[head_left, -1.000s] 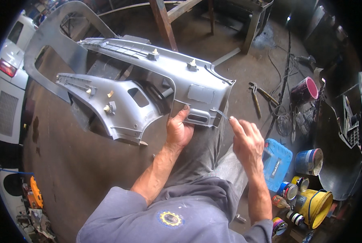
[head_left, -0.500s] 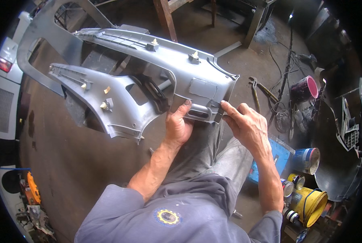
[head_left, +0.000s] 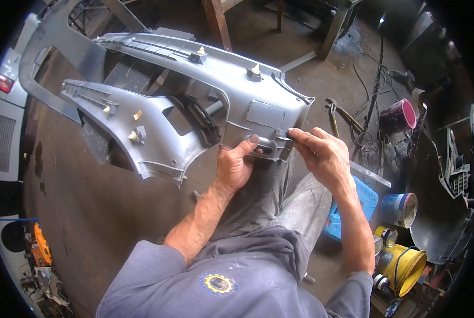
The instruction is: The person uses a rotary tool to grind and smooth the edges of a gray car bumper. They repeatedly rotate the bumper to access different areas and continue grinding along the contours.
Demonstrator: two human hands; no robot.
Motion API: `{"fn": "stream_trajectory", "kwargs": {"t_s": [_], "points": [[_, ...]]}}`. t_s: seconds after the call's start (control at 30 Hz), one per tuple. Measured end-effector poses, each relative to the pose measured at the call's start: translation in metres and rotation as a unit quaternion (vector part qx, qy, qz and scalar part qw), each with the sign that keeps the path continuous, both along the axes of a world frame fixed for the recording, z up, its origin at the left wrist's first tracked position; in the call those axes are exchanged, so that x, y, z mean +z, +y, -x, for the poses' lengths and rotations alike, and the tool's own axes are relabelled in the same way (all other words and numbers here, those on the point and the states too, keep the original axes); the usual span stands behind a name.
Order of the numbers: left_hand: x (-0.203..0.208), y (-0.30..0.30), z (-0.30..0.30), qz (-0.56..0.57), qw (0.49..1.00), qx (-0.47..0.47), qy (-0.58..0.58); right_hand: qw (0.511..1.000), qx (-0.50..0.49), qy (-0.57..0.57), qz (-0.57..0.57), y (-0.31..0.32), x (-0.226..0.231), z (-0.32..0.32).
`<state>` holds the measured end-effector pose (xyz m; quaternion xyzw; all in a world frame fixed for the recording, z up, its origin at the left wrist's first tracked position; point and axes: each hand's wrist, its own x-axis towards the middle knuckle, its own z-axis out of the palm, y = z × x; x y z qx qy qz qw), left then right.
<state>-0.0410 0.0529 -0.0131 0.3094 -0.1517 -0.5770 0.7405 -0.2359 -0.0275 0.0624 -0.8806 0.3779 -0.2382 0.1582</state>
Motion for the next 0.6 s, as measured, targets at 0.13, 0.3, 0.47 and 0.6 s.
{"fn": "stream_trajectory", "kwargs": {"t_s": [0.13, 0.3, 0.47, 0.6], "points": [[-0.004, -0.002, -0.001, -0.003, 1.0, -0.004, -0.008, 0.999, -0.014, -0.021, -0.035, -0.001, -0.002, -0.003], [-0.01, -0.002, -0.005, -0.017, 1.0, -0.013, -0.008, 0.999, -0.001, 0.011, -0.043, -0.003, 0.009, -0.008], [-0.011, -0.003, -0.005, -0.014, 1.0, -0.01, 0.006, 0.987, 0.01, 0.109, -0.118, -0.022, 0.034, -0.017], [-0.025, -0.007, -0.01, -0.012, 0.999, -0.033, 0.009, 0.983, -0.016, 0.07, -0.17, -0.021, 0.026, -0.019]]}}
